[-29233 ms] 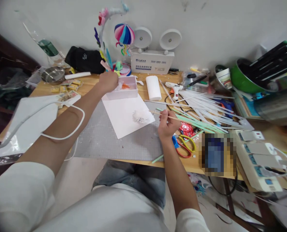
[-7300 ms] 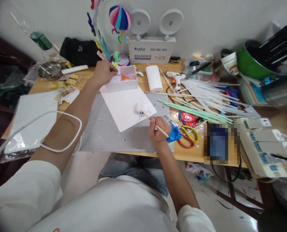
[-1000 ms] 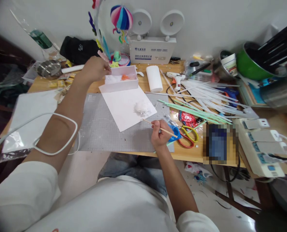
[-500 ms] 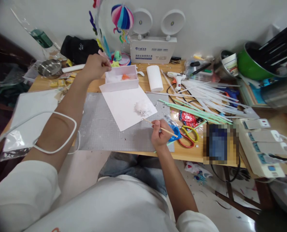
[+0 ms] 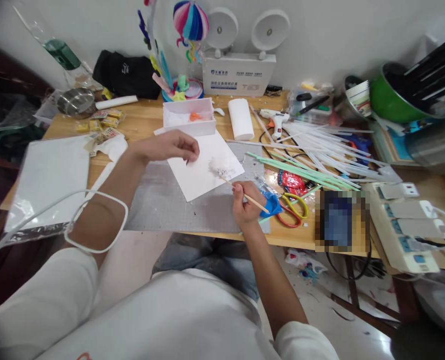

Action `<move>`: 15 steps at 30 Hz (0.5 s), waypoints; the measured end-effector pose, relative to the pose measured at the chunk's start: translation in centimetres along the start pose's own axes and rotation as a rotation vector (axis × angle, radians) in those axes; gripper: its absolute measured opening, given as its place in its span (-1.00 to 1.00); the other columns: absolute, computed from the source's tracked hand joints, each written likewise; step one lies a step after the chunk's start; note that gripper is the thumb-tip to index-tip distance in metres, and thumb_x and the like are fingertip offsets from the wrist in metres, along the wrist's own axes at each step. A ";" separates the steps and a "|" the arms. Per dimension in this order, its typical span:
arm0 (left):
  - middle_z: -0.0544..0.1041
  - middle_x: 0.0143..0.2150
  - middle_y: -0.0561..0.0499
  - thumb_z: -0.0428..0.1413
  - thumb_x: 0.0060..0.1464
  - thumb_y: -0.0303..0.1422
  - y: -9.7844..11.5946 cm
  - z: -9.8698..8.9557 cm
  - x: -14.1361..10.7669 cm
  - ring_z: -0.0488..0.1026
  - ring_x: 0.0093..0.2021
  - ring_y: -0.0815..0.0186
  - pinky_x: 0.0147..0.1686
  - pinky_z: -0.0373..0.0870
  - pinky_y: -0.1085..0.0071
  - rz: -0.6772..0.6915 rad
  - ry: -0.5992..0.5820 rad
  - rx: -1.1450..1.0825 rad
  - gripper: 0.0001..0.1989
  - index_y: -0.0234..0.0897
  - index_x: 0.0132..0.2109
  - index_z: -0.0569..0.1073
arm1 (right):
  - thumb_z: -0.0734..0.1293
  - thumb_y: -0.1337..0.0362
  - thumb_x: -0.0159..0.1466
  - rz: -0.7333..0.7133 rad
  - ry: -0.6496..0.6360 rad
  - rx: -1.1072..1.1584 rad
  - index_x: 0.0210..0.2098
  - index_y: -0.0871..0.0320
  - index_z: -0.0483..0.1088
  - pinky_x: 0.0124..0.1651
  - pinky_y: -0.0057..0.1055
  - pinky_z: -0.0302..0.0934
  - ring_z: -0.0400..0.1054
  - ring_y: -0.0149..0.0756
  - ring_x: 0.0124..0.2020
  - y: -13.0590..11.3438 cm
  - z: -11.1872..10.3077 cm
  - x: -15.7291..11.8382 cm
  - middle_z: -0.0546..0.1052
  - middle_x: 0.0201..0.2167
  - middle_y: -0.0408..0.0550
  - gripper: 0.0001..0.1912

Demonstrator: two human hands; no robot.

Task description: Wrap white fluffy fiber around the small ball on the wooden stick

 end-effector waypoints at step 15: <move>0.67 -0.26 -0.01 0.21 0.14 -0.38 -6.1 7.3 3.2 0.54 -0.24 0.32 -0.18 0.35 0.41 0.083 0.242 0.225 -0.89 -0.29 -0.23 0.64 | 0.17 0.10 0.45 0.041 -0.002 -0.111 -0.30 0.09 0.51 -0.22 -0.34 0.34 0.49 -0.32 -0.36 -0.2 0.1 0.5 0.60 -0.43 -0.08 -0.64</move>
Point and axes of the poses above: each hand's wrist, its own x-axis towards the middle knuckle, its own z-axis out of the palm, y = z × x, the point moved 1 cm from there along x, towards the middle knuckle
